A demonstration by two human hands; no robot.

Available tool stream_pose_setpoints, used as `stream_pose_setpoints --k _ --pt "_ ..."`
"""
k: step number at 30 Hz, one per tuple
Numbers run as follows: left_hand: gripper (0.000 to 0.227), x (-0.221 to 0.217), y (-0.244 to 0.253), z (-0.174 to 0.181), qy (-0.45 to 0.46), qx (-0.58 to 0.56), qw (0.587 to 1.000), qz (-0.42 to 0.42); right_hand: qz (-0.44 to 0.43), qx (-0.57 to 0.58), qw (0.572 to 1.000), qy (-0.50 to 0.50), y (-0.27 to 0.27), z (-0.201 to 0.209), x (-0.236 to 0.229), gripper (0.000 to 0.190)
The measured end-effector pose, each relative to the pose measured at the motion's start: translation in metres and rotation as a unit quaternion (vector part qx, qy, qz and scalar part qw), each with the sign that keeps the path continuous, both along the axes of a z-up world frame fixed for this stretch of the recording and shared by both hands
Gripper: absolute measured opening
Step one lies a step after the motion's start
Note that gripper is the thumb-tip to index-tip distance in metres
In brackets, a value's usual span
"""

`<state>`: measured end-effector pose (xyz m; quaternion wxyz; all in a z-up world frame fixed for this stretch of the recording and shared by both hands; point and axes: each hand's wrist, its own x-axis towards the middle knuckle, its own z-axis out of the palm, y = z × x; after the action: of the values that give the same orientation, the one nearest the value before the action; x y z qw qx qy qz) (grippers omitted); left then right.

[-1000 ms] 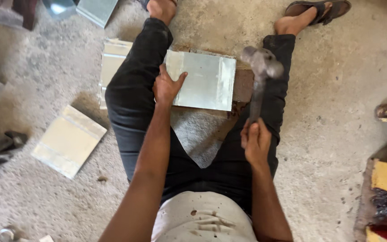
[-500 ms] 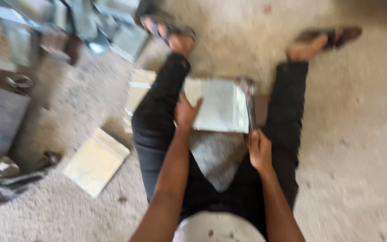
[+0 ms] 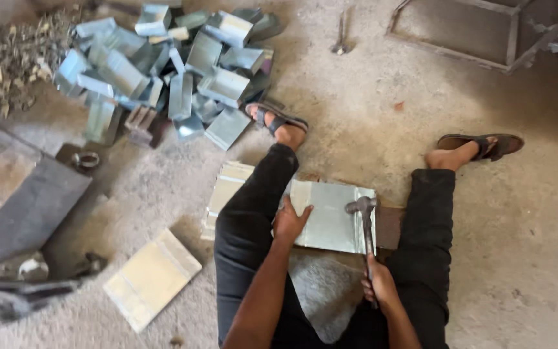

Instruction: The person sits on the floor and uses a hammer to strike a rectangular metal piece resting on a block. They repeatedly hit the metal to flatten or shape it, occasionally adjusting its position.

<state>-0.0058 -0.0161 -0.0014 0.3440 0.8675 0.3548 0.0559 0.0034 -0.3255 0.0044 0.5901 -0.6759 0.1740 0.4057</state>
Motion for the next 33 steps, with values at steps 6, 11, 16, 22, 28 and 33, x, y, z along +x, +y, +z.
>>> stream_pose_setpoints --k 6,11,16,22,28,33 --pt "0.093 -0.007 0.003 -0.008 -0.008 -0.032 0.999 0.009 -0.028 0.058 0.998 0.028 0.002 0.003 0.009 0.059" --pt "0.098 -0.006 0.005 -0.01 -0.047 -0.043 0.998 0.013 -0.049 0.071 0.991 -0.105 0.001 0.02 -0.006 0.053" --pt "0.093 -0.008 0.004 -0.012 -0.057 -0.07 0.996 0.024 -0.043 0.104 0.963 -0.245 0.009 0.026 -0.011 0.044" --pt "0.096 -0.008 0.003 -0.011 -0.03 -0.062 0.997 0.032 0.085 -0.106 0.919 -0.371 0.006 -0.01 0.009 0.051" --pt "0.096 -0.011 0.001 -0.015 -0.061 -0.055 0.996 0.03 0.023 -0.054 0.982 -0.178 0.0 0.008 -0.009 0.051" --pt "0.096 -0.013 -0.002 -0.018 -0.073 -0.07 0.994 0.041 -0.015 0.078 0.965 -0.251 0.001 0.017 -0.021 0.051"
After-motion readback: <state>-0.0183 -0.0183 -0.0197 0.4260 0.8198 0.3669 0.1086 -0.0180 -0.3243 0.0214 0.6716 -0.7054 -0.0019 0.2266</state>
